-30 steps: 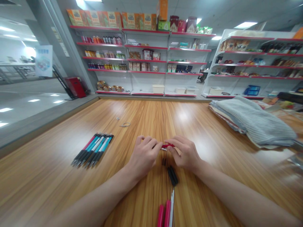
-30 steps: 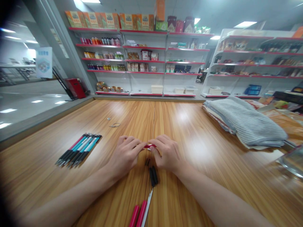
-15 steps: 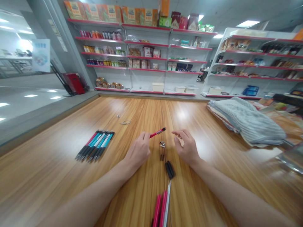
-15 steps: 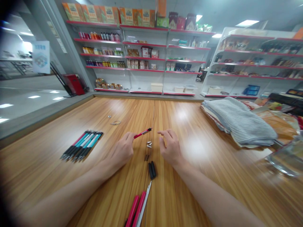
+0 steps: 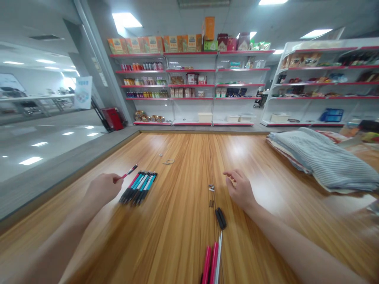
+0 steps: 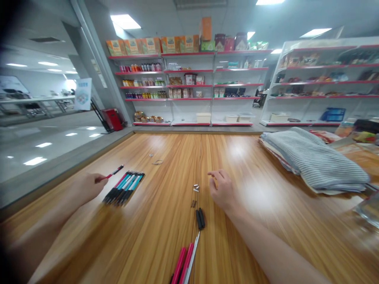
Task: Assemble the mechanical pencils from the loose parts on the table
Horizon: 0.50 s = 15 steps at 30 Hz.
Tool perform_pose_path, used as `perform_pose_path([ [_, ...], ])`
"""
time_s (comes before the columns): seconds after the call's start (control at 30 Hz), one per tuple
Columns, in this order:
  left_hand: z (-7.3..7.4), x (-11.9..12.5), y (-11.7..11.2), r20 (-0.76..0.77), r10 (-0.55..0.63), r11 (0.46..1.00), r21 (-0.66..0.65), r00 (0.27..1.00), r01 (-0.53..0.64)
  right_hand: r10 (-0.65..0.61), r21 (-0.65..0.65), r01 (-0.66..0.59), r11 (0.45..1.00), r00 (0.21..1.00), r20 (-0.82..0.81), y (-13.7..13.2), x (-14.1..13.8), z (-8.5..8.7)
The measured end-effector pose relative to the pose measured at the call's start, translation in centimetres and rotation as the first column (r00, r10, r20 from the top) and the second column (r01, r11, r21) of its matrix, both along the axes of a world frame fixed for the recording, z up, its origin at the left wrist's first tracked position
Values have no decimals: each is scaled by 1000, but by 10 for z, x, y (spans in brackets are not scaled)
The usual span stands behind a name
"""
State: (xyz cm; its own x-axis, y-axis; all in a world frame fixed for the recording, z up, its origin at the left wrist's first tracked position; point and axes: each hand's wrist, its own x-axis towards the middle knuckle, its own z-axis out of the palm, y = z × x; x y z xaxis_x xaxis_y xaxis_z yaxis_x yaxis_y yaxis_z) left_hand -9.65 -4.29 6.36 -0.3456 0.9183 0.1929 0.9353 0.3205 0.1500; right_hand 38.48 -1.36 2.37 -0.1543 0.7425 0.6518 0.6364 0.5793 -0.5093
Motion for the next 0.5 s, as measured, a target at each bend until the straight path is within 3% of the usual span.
perform_pose_path([
  [0.1, -18, -23, -4, 44, 35, 997, -68, 998, -32, -13, -25, 13, 1000, 1000, 13, 2, 1, -3],
  [0.2, -30, -26, -4, 82, 35, 995, -92, 996, -27, -16, -52, 17, 999, 1000, 16, 2, 3, -5],
  [0.5, -43, -18, 4, 112, -16, 1000, -3, 994, 17, 3, -96, -4, 995, 1000, -7, 4, 3, -7],
])
